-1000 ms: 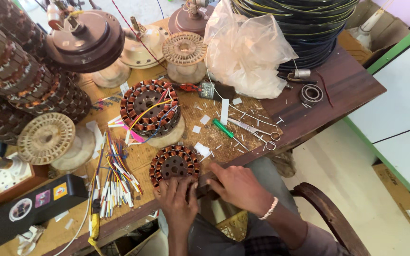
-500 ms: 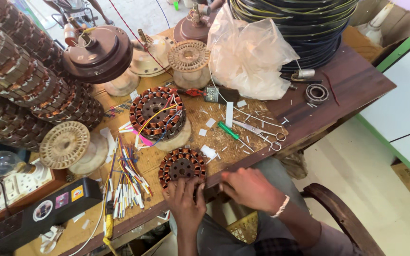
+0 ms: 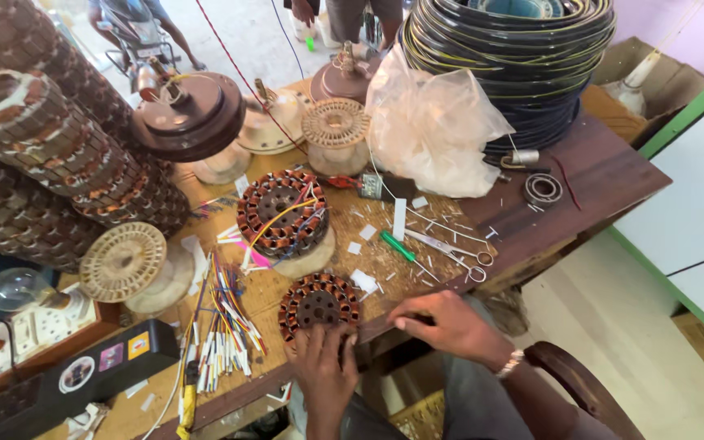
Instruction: The person assembles a circular electrical component by inserting white plastic spacers into slots between copper windings. They use a green-handled screwdriver to adjust the windings and secure the spacers. The person handles multiple similar components and tools on a cluttered workbench.
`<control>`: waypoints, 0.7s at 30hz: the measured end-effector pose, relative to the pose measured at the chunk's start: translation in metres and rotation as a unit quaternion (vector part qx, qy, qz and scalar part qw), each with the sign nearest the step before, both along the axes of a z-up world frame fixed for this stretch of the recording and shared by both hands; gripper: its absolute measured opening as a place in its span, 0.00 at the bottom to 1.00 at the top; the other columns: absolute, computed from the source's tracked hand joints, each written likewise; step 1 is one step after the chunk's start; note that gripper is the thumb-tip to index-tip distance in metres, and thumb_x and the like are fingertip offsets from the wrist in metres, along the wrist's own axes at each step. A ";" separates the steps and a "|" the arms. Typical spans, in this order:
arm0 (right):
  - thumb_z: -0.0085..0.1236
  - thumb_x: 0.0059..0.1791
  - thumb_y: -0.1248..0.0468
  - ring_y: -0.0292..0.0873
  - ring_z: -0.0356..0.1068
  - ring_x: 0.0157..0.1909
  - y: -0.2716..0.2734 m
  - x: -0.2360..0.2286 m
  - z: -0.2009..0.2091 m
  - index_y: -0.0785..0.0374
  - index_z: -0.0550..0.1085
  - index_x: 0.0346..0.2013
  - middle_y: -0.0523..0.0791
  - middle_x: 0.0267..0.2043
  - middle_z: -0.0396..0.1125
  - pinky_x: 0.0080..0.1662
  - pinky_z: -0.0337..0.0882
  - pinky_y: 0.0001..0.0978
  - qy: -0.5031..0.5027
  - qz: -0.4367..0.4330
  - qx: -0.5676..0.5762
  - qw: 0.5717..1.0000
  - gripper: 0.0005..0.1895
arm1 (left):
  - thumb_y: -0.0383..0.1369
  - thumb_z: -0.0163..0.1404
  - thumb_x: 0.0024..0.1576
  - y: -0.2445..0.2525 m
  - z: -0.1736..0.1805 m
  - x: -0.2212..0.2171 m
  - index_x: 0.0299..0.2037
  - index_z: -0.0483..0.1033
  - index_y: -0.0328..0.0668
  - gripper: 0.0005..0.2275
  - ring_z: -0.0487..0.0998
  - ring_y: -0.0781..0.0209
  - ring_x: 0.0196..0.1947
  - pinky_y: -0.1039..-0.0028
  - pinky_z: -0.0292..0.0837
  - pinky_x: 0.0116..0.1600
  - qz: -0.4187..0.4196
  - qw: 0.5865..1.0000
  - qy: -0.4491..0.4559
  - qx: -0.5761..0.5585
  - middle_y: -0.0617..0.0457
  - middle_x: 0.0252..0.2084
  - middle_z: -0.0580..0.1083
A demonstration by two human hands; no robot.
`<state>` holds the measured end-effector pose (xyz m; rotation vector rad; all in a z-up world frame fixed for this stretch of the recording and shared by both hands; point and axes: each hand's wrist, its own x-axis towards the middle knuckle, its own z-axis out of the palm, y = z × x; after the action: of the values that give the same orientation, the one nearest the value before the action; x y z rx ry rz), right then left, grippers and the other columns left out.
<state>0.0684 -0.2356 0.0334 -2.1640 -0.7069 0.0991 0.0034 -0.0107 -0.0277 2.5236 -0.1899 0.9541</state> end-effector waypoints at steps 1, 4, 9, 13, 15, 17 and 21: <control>0.61 0.48 0.57 0.45 0.80 0.38 -0.005 0.001 0.003 0.56 0.80 0.44 0.45 0.36 0.79 0.41 0.76 0.36 0.019 0.002 -0.007 1.000 0.12 | 0.32 0.58 0.48 0.002 -0.001 0.002 0.39 0.79 0.47 0.09 0.69 0.48 0.40 0.57 0.58 0.46 0.002 1.000 0.002 0.003 0.51 0.35 0.70; 0.62 0.47 0.58 0.46 0.77 0.36 -0.004 -0.004 0.006 0.56 0.79 0.45 0.45 0.36 0.74 0.40 0.75 0.37 0.029 0.020 0.015 0.999 0.13 | 0.32 0.58 0.50 -0.001 -0.006 0.002 0.38 0.79 0.49 0.07 0.69 0.50 0.40 0.58 0.58 0.47 -0.003 1.000 0.012 -0.024 0.54 0.35 0.71; 0.63 0.44 0.58 0.51 0.74 0.45 0.042 -0.009 0.007 0.54 0.78 0.42 0.42 0.40 0.72 0.47 0.74 0.42 -0.290 0.044 0.020 0.956 0.13 | 0.32 0.58 0.50 -0.002 -0.001 0.000 0.39 0.77 0.44 0.08 0.70 0.48 0.41 0.58 0.58 0.47 -0.006 1.000 0.001 -0.020 0.51 0.37 0.71; 0.63 0.46 0.58 0.53 0.74 0.41 0.054 -0.006 -0.001 0.58 0.78 0.44 0.46 0.40 0.72 0.43 0.74 0.44 -0.158 0.030 0.009 0.987 0.14 | 0.31 0.58 0.49 -0.002 -0.001 0.000 0.39 0.78 0.46 0.08 0.70 0.48 0.41 0.58 0.58 0.46 -0.002 1.000 0.009 -0.027 0.52 0.36 0.71; 0.63 0.47 0.58 0.53 0.74 0.41 0.049 -0.004 -0.007 0.59 0.77 0.44 0.47 0.40 0.73 0.42 0.75 0.44 -0.101 0.030 0.014 0.994 0.14 | 0.31 0.57 0.48 -0.003 -0.003 0.002 0.40 0.79 0.45 0.10 0.70 0.48 0.40 0.58 0.57 0.46 -0.002 1.000 0.002 -0.030 0.52 0.36 0.71; 0.64 0.48 0.58 0.52 0.75 0.41 0.046 0.000 -0.012 0.60 0.77 0.41 0.46 0.40 0.73 0.42 0.75 0.44 -0.091 0.051 0.021 0.994 0.11 | 0.31 0.57 0.48 -0.002 -0.005 0.003 0.40 0.79 0.45 0.10 0.69 0.48 0.40 0.58 0.57 0.47 0.000 0.999 0.003 -0.033 0.52 0.36 0.71; 0.65 0.45 0.60 0.53 0.75 0.41 0.045 0.005 -0.013 0.62 0.77 0.38 0.48 0.38 0.73 0.41 0.74 0.46 -0.054 0.065 0.015 0.996 0.11 | 0.33 0.58 0.49 -0.002 -0.005 0.003 0.38 0.79 0.49 0.08 0.69 0.49 0.39 0.58 0.57 0.46 0.006 0.999 0.013 -0.035 0.54 0.35 0.71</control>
<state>0.0734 -0.1903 0.0202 -2.1054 -0.9063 0.0398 0.0060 -0.0125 -0.0323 2.4747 -0.1300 0.9155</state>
